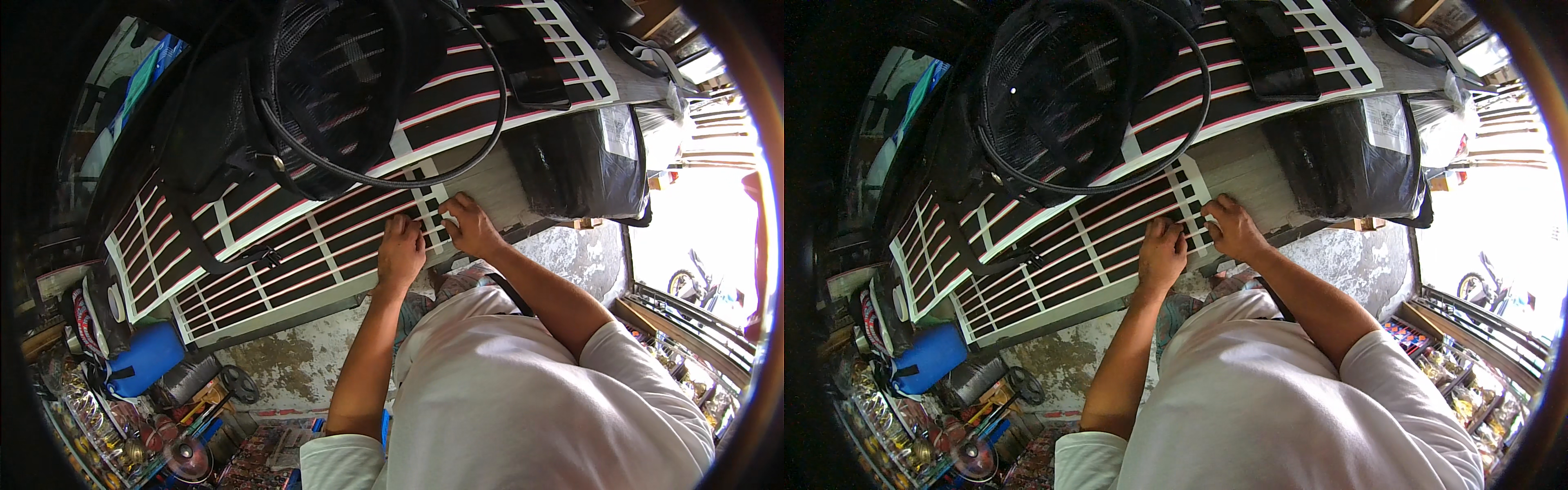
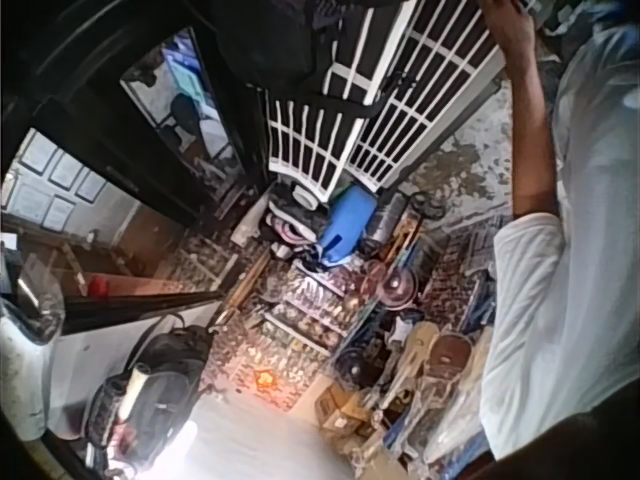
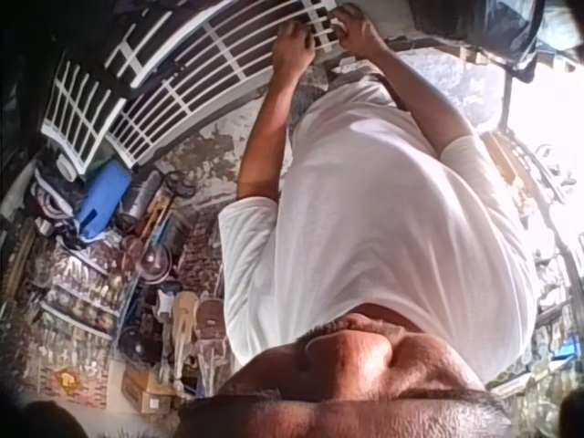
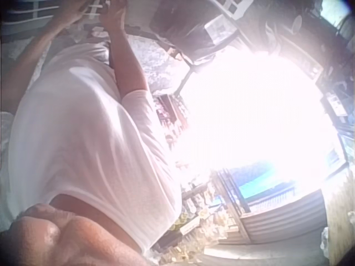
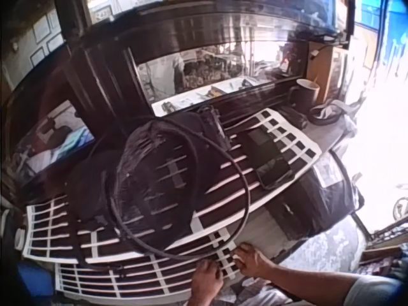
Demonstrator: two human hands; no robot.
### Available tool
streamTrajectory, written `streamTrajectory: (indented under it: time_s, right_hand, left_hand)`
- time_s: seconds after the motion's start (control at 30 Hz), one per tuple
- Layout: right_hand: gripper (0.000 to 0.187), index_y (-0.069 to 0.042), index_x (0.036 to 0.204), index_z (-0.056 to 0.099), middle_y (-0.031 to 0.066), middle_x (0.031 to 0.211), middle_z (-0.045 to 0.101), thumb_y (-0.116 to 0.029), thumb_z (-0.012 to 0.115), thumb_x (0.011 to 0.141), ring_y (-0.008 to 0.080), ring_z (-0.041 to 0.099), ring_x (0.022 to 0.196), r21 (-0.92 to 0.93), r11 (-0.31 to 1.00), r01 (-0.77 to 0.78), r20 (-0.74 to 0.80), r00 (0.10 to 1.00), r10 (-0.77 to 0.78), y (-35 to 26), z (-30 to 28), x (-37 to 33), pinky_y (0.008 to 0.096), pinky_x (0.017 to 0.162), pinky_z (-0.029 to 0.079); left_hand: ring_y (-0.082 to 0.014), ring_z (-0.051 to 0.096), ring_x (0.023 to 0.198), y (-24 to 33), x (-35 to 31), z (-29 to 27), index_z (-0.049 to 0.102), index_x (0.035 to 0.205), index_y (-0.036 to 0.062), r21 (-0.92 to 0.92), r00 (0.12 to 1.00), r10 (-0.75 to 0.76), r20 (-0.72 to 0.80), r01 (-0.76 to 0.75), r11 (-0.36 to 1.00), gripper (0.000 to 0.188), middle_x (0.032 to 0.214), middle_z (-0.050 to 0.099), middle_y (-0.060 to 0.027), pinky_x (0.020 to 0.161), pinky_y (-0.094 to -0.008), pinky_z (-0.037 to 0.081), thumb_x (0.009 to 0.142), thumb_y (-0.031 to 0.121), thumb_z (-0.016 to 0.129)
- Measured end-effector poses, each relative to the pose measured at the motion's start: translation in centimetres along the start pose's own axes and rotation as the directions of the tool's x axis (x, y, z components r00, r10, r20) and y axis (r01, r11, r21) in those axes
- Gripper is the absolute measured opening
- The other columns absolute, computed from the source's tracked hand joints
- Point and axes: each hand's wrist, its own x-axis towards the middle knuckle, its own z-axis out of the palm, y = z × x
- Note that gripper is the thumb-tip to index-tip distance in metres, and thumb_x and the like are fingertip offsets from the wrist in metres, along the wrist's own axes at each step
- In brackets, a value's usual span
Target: The person assembles a white slatted rack by inserting small white plastic connectors into the frame slots. They repeatedly insert and adjust the connectors along the rack's length, then lift and reposition the rack. Finally, they pick up a black bag and place it on a nearby surface.
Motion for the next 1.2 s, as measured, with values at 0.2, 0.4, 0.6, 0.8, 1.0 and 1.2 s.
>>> streamTrajectory:
  time_s: [0.2,0.4,0.6,0.8,1.0,1.2]
  right_hand:
    - [0.035,-0.005,0.117,0.067,0.0206,0.111,0.062,0.004,0.072,0.084,0.0464,0.064,0.106,0.034,0.999,0.01,-0.01,1.0,-0.009,-0.1,0.1,0.0,0.0532,0.091,0.055]
    - [0.034,-0.004,0.117,0.068,0.0211,0.11,0.062,0.003,0.07,0.083,0.0465,0.064,0.106,0.013,1.0,-0.013,-0.007,1.0,0.013,0.1,0.2,0.0,0.0531,0.093,0.055]
    - [0.037,-0.005,0.118,0.068,0.0215,0.11,0.062,0.003,0.069,0.082,0.0467,0.064,0.106,-0.013,0.999,0.047,-0.025,0.999,-0.048,0.2,0.1,0.2,0.0537,0.093,0.055]
    - [0.038,-0.005,0.119,0.068,0.0217,0.112,0.062,0.003,0.069,0.082,0.047,0.064,0.108,-0.011,1.0,0.006,0.004,1.0,-0.006,0.2,0.0,0.1,0.0542,0.094,0.055]
    - [0.037,-0.002,0.118,0.066,0.022,0.112,0.061,0.003,0.069,0.081,0.0476,0.064,0.109,-0.022,1.0,0.018,-0.004,1.0,-0.018,0.5,0.1,0.2,0.0543,0.096,0.055]
    - [0.039,-0.001,0.116,0.065,0.0225,0.113,0.061,0.002,0.07,0.078,0.0486,0.063,0.108,-0.034,0.999,0.0,0.001,1.0,0.0,0.8,0.2,0.3,0.0532,0.096,0.055]
  left_hand:
    - [-0.0374,0.064,0.107,0.8,0.4,0.6,0.07,0.104,0.002,0.017,1.0,-0.006,0.012,0.005,1.0,0.016,0.109,0.061,-0.0156,0.091,-0.0486,0.059,0.09,0.007,0.075]
    - [-0.0366,0.065,0.109,1.9,2.0,0.8,0.071,0.106,0.0027,0.032,0.997,0.038,0.067,-0.041,0.999,0.023,0.113,0.063,-0.0168,0.093,-0.0468,0.059,0.085,0.011,0.079]
    - [-0.0354,0.066,0.111,2.7,4.2,0.8,0.071,0.11,0.0002,0.188,0.955,0.044,0.293,-0.103,0.977,0.033,0.116,0.067,-0.0185,0.099,-0.0443,0.058,0.08,0.009,0.083]
    - [-0.0351,0.068,0.115,3.3,5.0,0.2,0.071,0.116,-0.0017,0.221,0.932,-0.022,0.361,-0.062,0.973,0.041,0.118,0.067,-0.0193,0.101,-0.042,0.059,0.08,0.012,0.086]
    - [-0.0363,0.07,0.114,3.8,5.7,0.6,0.071,0.119,-0.0038,0.319,0.893,0.005,0.45,-0.166,0.933,0.043,0.12,0.067,-0.0207,0.095,-0.0409,0.064,0.081,0.011,0.085]
    - [-0.0361,0.072,0.112,4.1,6.2,1.0,0.072,0.116,-0.0046,0.319,0.883,-0.017,0.469,-0.151,0.936,0.039,0.117,0.069,-0.0212,0.093,-0.041,0.064,0.082,0.01,0.084]
